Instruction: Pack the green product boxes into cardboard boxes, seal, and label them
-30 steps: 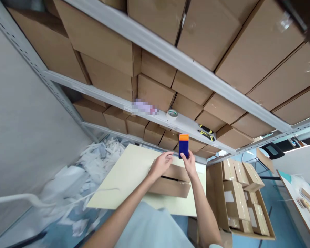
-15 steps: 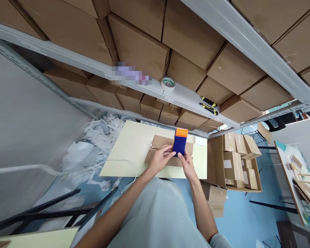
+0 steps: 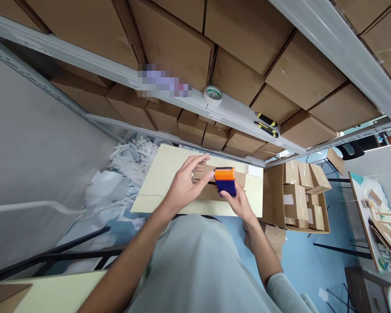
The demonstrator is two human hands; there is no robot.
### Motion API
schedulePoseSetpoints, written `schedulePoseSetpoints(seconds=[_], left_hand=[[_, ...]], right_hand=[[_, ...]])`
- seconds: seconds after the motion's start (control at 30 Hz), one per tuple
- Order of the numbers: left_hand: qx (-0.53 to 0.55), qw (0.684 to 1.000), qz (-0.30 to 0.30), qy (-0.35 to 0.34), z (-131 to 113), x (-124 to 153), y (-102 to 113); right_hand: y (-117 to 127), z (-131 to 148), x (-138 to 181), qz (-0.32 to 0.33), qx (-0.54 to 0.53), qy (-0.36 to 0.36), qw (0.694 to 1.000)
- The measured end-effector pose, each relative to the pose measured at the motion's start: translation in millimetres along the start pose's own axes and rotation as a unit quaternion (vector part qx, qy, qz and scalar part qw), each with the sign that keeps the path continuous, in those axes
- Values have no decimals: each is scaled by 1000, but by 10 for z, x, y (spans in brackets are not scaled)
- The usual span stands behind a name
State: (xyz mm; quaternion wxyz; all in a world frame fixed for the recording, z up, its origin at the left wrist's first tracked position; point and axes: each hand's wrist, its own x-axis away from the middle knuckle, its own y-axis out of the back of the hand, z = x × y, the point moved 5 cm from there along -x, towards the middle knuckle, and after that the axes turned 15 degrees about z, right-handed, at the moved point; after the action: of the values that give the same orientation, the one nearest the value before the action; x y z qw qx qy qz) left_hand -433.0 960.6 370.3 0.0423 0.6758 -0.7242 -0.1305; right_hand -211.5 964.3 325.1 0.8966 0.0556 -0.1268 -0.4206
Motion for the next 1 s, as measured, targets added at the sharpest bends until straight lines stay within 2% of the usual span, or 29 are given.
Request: schedulePoseSetpoints(seconds=[0.13,0.27,0.37,0.53,0.8,1.0], left_hand=[[-49,996,75,-21,-149,-138,114],[-39,987,151,-28,-174,-155,54],[-33,982,180,-34,-229,-102,25],[-32,983,175,-48,-316,15,46],[-41,986,158,-32,-336,153,41],[-87,985,133,-74,-429,184,13]], right_hand=[[46,102,141,20,97,12,995],[109,212,229,44,200,28,978],[153,283,281,55,257,45,964],[198,353,367,70,304,52,949],[229,449,437,82,338,66,935],[225,507,428,92,363,91,923]])
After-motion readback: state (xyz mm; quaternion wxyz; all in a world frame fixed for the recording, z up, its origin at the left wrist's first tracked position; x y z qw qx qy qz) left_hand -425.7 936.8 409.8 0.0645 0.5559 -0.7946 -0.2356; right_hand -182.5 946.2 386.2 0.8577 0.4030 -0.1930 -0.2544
